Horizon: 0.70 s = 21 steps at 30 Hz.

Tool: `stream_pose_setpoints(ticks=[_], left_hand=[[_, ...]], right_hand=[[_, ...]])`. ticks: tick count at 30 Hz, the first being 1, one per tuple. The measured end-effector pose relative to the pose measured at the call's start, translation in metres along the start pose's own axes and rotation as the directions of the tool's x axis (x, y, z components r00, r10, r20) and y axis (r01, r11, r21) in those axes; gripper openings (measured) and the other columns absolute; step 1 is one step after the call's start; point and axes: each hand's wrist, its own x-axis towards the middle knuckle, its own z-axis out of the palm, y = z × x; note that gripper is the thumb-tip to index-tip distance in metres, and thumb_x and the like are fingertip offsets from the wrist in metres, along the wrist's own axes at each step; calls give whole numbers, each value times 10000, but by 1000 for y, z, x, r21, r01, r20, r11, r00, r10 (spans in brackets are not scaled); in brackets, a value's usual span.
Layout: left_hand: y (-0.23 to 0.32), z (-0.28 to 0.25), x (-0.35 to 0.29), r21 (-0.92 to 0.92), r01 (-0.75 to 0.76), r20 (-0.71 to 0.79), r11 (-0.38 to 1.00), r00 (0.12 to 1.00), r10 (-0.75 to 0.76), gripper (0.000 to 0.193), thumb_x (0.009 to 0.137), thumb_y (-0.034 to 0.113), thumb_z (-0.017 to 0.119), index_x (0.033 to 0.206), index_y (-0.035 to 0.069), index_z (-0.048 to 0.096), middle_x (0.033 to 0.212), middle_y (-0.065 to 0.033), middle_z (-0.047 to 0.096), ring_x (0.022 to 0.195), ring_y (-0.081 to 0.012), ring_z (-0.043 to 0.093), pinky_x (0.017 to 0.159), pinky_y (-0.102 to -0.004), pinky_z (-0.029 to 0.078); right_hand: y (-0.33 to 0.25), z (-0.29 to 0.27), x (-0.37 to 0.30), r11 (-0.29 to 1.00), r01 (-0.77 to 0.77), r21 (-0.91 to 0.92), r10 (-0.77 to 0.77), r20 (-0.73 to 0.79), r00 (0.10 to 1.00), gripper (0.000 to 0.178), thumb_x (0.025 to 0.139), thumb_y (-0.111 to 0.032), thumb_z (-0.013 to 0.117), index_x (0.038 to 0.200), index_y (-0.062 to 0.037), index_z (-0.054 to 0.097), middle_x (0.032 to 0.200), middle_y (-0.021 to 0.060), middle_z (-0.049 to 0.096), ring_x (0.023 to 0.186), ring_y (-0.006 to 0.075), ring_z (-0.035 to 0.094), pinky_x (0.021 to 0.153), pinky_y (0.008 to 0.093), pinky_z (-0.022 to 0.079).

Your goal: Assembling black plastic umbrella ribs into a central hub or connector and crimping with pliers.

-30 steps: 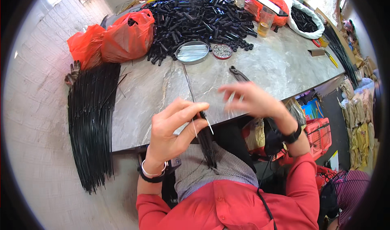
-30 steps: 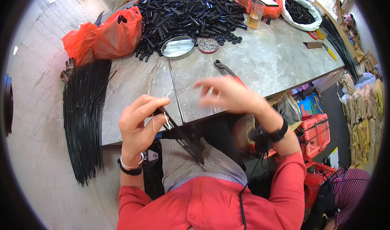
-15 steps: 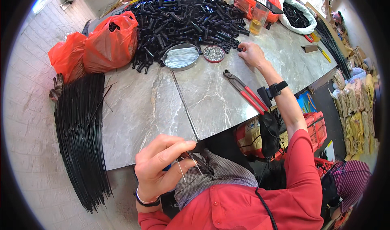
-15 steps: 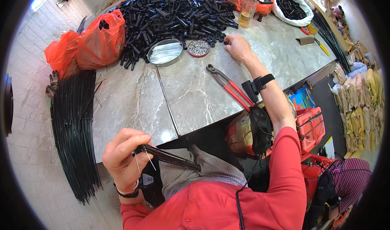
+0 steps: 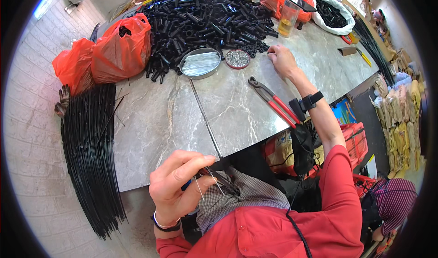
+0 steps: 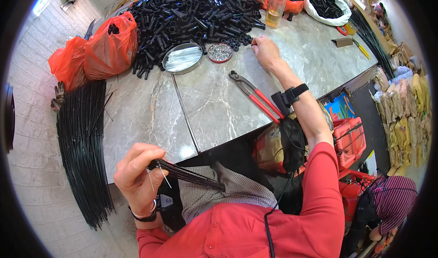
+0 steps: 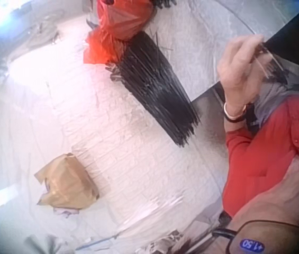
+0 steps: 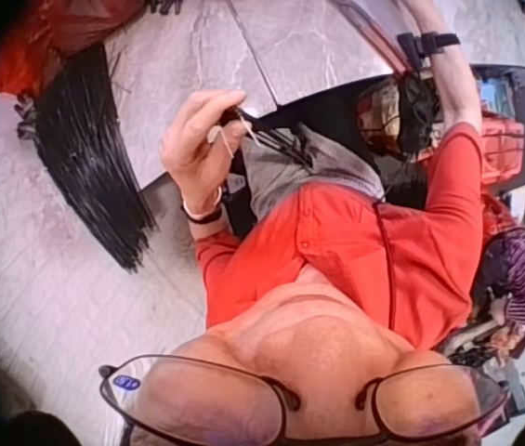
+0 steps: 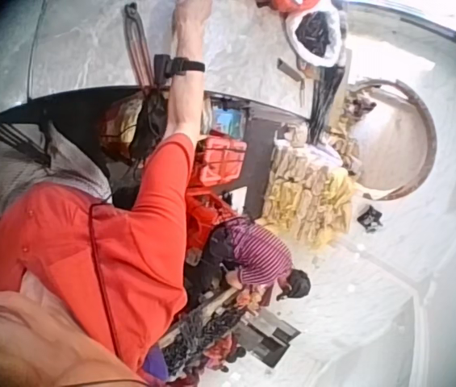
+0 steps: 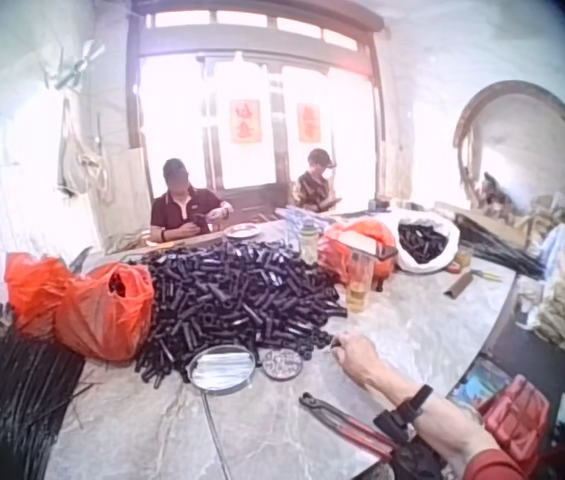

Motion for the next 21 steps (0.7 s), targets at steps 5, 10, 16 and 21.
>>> stream_pose_setpoints(ticks=[5,10,16,21], left_hand=[[1,1,-2,-8,23,-22,1000,999,-23,366,667,62,780,1012,5,671,811,-120,631,688,-192,596,599,-267,465],[0,3,-1,-5,24,-28,1000,999,-24,363,668,73,784,1007,3,671,802,-118,629,687,-192,593,596,-264,460],[0,5,-1,-10,54,-47,999,997,-54,362,673,94,788,1001,-2,669,803,-120,630,694,-193,595,601,-258,458],[0,7,-1,-14,69,-54,997,996,-70,362,674,106,791,997,-2,668,811,-125,635,704,-196,600,609,-257,461]], right_hand=[[39,-1,10,958,-134,254,178,-160,971,182,830,-154,597,922,-6,647,751,133,654,741,298,643,668,371,510],[35,-7,23,708,-493,506,442,227,868,207,869,-170,569,945,14,628,746,76,611,687,151,601,532,302,499],[18,8,26,668,-407,623,275,301,913,238,883,-189,569,981,24,611,777,51,586,642,117,567,521,263,510],[9,9,24,714,-383,586,219,333,917,247,877,-184,579,970,42,615,776,46,588,639,117,567,522,262,515]])
